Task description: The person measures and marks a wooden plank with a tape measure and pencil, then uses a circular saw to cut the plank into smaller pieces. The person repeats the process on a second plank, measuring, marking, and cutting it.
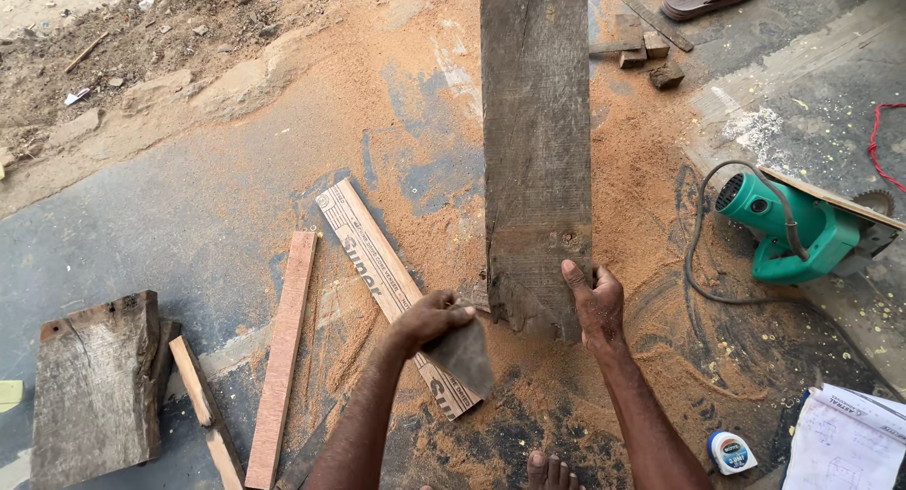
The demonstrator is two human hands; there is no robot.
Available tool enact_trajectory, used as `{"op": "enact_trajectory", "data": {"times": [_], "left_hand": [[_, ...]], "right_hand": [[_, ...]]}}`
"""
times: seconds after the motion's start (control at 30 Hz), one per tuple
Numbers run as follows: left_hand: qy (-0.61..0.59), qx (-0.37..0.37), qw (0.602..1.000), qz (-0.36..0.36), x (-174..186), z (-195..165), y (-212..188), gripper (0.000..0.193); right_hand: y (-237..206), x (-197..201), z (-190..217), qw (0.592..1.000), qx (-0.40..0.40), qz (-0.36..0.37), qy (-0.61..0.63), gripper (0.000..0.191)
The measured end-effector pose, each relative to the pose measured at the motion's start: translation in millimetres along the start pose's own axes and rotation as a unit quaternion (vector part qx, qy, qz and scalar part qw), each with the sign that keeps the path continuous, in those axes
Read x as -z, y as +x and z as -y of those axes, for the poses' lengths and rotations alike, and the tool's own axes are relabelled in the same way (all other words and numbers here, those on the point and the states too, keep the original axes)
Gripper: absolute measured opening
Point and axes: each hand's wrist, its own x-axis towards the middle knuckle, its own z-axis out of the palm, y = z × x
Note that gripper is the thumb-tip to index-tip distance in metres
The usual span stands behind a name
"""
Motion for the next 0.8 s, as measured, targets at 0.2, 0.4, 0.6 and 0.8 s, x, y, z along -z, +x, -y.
{"op": "enact_trajectory", "data": {"times": [0.2,0.4,0.6,0.8], "left_hand": [[0.129,0.021,0.964,-0.23,103.6,23.6,0.5,0.034],[0.162,-0.033,0.929,-0.331,113.3,36.5,5.4,0.033],[0.281,-0.009,0.874,-0.397,107.2,33.0,-5.9,0.032],[0.014,-0.136,0.952,-0.273,42.1,-13.3,3.1,0.049]], "right_hand": [[-0.4,5.9,-8.9,0.996,-0.012,0.046,0.08,0.052],[-3.4,7.3,-18.0,0.997,-0.019,0.044,0.054,0.053],[-13.0,7.6,-13.3,0.989,-0.062,0.079,0.107,0.055],[-25.9,2.1,0.4,0.988,-0.054,0.089,0.113,0.056]]}}
